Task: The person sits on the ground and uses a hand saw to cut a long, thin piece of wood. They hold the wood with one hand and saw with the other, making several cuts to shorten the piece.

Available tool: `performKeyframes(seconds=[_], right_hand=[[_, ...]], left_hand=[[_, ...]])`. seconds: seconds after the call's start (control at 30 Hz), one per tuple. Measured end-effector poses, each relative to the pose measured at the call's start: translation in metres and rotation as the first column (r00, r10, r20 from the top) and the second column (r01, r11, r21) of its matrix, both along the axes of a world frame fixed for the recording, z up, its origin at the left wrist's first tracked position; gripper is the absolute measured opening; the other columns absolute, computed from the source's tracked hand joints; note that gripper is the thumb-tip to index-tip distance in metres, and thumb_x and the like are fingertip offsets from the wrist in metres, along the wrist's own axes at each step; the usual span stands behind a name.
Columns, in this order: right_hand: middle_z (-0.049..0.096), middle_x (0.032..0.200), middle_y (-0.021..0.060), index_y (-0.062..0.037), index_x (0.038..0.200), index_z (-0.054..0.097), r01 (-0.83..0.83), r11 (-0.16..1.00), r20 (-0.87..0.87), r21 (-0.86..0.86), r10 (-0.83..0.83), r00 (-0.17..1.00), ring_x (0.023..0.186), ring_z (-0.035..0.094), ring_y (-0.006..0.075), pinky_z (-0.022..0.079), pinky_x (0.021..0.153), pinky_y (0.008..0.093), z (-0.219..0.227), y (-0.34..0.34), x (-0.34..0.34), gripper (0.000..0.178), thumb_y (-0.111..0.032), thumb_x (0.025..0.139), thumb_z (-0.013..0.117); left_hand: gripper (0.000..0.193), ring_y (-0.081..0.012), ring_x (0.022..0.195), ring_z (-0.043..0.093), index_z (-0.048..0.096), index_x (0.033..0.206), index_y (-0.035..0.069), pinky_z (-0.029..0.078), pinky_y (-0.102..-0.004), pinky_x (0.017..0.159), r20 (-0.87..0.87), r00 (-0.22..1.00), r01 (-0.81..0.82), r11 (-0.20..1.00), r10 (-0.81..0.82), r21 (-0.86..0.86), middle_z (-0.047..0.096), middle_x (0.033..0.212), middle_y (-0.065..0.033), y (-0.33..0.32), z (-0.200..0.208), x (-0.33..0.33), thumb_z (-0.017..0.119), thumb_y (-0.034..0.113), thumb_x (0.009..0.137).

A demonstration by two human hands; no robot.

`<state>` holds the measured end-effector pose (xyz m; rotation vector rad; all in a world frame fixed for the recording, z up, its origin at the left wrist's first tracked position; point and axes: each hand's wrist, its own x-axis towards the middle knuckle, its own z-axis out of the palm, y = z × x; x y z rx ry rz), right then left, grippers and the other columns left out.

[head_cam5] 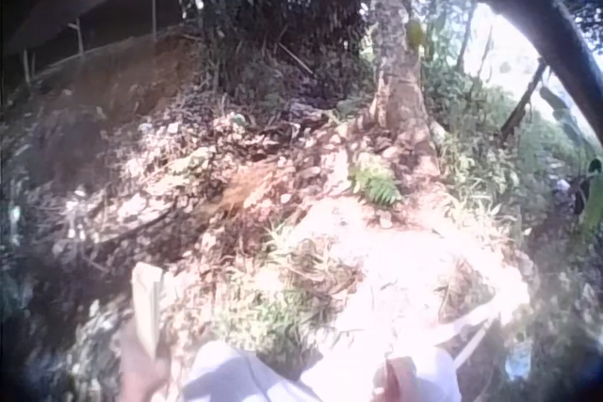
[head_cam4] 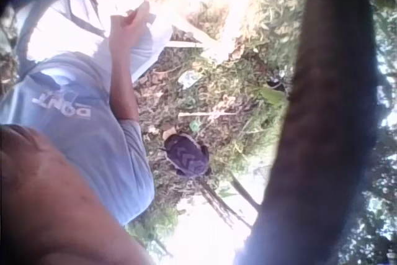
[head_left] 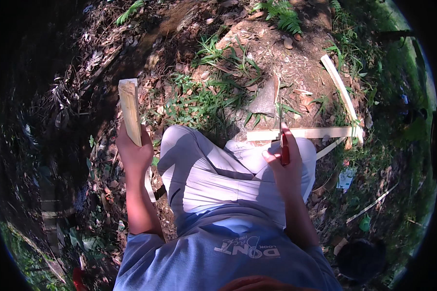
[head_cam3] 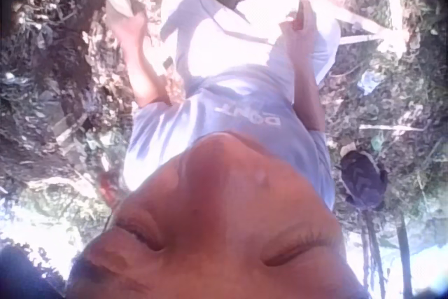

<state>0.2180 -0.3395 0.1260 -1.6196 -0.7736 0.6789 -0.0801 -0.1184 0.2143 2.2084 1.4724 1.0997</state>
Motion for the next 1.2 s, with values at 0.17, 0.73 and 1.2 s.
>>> performKeyframes(seconds=[0.17,0.73,1.2], right_hand=[[0.051,0.081,-0.0043,0.0006,0.17,0.02,0.056,0.986,-0.118,-0.155,-0.075,0.99,0.069,0.047,0.0049,0.044,0.066,0.0229,-0.003,-0.033,0.014,0.085,-0.01,0.102,0.069],[0.068,0.11,0.0012,-0.001,0.155,0.055,0.319,0.946,0.033,0.054,-0.321,0.946,0.078,0.051,0.0026,0.04,0.067,0.0184,0.03,-0.055,0.001,0.052,-0.007,0.104,0.063],[0.068,0.096,-0.0015,-0.0032,0.154,0.058,-0.018,0.988,-0.212,0.154,0.051,0.976,0.075,0.054,0.0023,0.044,0.065,0.0191,-0.045,0.064,0.001,0.051,-0.013,0.105,0.067]], left_hand=[[0.022,-0.0408,0.083,0.074,0.063,0.112,-0.005,0.057,-0.0438,0.076,0.01,1.0,0.018,0.998,-0.018,-0.057,0.071,0.09,-0.0257,0.005,-0.025,0.009,0.065,-0.001,0.09],[0.033,-0.037,0.084,0.077,0.059,0.105,-0.001,0.064,-0.0459,0.071,-0.563,0.816,0.034,0.984,-0.129,-0.176,0.074,0.093,-0.0201,0.007,-0.156,0.083,0.075,0.011,0.078],[0.014,-0.0311,0.078,0.078,0.063,0.099,0.004,0.063,-0.0428,0.067,-0.685,0.707,0.143,0.984,-0.176,-0.106,0.074,0.088,-0.0137,0.002,-0.209,0.095,0.066,0.011,0.087]])
